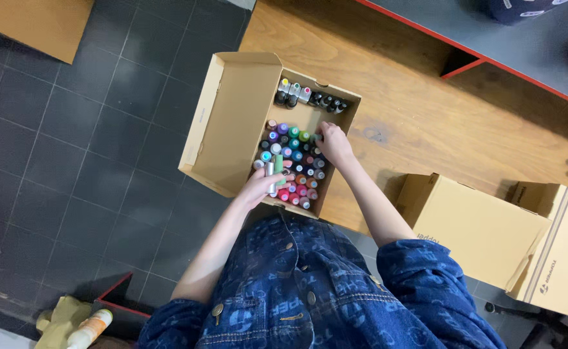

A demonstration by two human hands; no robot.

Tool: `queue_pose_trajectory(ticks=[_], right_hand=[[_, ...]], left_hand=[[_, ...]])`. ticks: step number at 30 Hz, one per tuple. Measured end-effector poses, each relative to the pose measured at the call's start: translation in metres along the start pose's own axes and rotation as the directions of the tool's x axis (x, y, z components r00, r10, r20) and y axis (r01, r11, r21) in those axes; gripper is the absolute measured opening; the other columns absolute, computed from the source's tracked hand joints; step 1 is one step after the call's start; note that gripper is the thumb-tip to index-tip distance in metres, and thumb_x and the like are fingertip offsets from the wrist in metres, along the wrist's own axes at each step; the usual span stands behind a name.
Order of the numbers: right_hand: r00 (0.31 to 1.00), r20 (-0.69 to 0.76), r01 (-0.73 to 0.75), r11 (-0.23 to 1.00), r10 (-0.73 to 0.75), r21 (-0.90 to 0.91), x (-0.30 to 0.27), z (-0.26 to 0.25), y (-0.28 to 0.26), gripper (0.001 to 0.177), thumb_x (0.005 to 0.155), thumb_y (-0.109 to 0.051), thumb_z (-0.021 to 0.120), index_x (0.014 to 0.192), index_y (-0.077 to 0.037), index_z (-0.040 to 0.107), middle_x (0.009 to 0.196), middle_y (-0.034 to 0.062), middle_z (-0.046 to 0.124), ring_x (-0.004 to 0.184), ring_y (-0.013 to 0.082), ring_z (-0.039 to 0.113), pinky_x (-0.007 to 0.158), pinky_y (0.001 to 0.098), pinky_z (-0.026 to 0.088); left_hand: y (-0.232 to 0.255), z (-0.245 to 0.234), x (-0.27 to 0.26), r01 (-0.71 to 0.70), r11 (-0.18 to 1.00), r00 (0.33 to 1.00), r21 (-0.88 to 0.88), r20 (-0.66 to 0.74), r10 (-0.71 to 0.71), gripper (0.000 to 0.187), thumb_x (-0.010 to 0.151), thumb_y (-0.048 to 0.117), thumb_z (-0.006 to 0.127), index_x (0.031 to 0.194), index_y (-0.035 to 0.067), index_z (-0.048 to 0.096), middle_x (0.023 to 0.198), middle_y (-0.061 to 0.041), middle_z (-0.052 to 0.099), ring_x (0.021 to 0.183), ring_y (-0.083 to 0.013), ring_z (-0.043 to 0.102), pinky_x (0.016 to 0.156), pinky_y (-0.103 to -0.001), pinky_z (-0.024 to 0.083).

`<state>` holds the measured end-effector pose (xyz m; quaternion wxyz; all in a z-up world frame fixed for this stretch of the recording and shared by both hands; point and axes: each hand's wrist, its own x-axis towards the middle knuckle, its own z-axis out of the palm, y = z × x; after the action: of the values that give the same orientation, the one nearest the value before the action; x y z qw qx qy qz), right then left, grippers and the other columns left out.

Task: The person picks up several small bottles of ink one by one from a table and places them into a cardboard box, then closes the box and moves it to a chair along with other boxes.

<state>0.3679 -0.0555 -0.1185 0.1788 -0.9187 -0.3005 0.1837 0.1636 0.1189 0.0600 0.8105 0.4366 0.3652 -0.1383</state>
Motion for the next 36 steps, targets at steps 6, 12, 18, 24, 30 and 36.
queue_pose_trajectory(ticks=[6, 12, 18, 24, 30, 36], right_hand=[[0.998, 0.063, -0.019, 0.996, 0.024, -0.086, -0.006, -0.011, -0.013, 0.029, 0.08, -0.014, 0.079, 0.104, -0.01, 0.063, 0.101, 0.0139, 0.068, 0.091, 0.0401, 0.074, 0.08, 0.0512, 0.062], [0.927, 0.034, 0.317, 0.827, -0.375, 0.465, -0.06, -0.128, -0.111, 0.031, 0.097, -0.018, 0.069, 0.123, -0.002, 0.063, 0.109, 0.028, 0.065, 0.1, 0.0529, 0.067, 0.086, 0.0587, 0.055], [0.886, 0.243, 0.178, 0.774, -0.394, 0.608, -0.074, -0.134, -0.114, 0.031, 0.091, -0.007, 0.072, 0.121, 0.0, 0.067, 0.106, 0.0281, 0.07, 0.096, 0.0445, 0.071, 0.083, 0.0529, 0.057], [0.938, 0.152, 0.222, 0.877, -0.311, 0.426, -0.073, -0.153, -0.098, 0.025, 0.087, -0.005, 0.071, 0.112, -0.006, 0.07, 0.093, 0.0167, 0.068, 0.087, 0.0344, 0.071, 0.077, 0.0447, 0.058], [0.992, -0.026, 0.125, 0.991, -0.126, -0.057, -0.052, -0.113, -0.034, 0.026, 0.085, -0.023, 0.078, 0.107, -0.018, 0.064, 0.094, 0.0025, 0.062, 0.081, 0.0306, 0.072, 0.073, 0.0429, 0.059], [0.955, -0.166, 0.128, 0.842, -0.248, -0.523, -0.026, -0.03, 0.016, 0.011, 0.081, -0.031, 0.068, 0.087, -0.024, 0.062, 0.079, -0.0043, 0.06, 0.082, 0.0175, 0.064, 0.086, 0.0341, 0.039]], left_hand=[[-0.012, -0.007, 0.021, -0.047, 0.998, 0.999, 0.038, 0.017, 0.046, 0.044, 0.084, 0.013, 0.082, 0.122, 0.004, 0.062, 0.095, -0.009, 0.064, 0.08, -0.0279, 0.073, 0.051, -0.027, 0.054], [-0.043, -0.023, 0.052, -0.041, 0.878, 0.997, 0.477, -0.037, 0.067, 0.06, 0.073, 0.031, 0.091, 0.125, 0.007, 0.069, 0.108, -0.014, 0.074, 0.101, -0.0274, 0.074, 0.084, -0.038, 0.059], [-0.062, -0.024, 0.074, -0.086, 0.824, 0.995, 0.561, 0.089, 0.043, 0.051, 0.075, 0.036, 0.089, 0.115, 0.01, 0.07, 0.098, -0.008, 0.076, 0.084, -0.0198, 0.077, 0.079, -0.035, 0.061], [-0.049, 0.0, 0.057, -0.087, 0.978, 0.991, 0.19, 0.116, 0.066, 0.048, 0.096, 0.014, 0.068, 0.143, 0.011, 0.055, 0.13, -0.022, 0.057, 0.11, -0.0391, 0.067, 0.084, -0.05, 0.064], [-0.082, -0.033, 0.085, -0.028, 0.983, 0.999, 0.182, 0.038, 0.021, 0.037, 0.099, 0.03, 0.069, 0.127, 0.008, 0.059, 0.097, -0.018, 0.071, 0.07, -0.0236, 0.075, 0.057, -0.032, 0.065], [-0.066, -0.03, 0.064, -0.072, 0.983, 0.997, 0.167, 0.033, 0.068, 0.029, 0.094, 0.016, 0.067, 0.121, 0.005, 0.062, 0.091, -0.012, 0.069, 0.069, -0.0145, 0.069, 0.055, -0.027, 0.061]])
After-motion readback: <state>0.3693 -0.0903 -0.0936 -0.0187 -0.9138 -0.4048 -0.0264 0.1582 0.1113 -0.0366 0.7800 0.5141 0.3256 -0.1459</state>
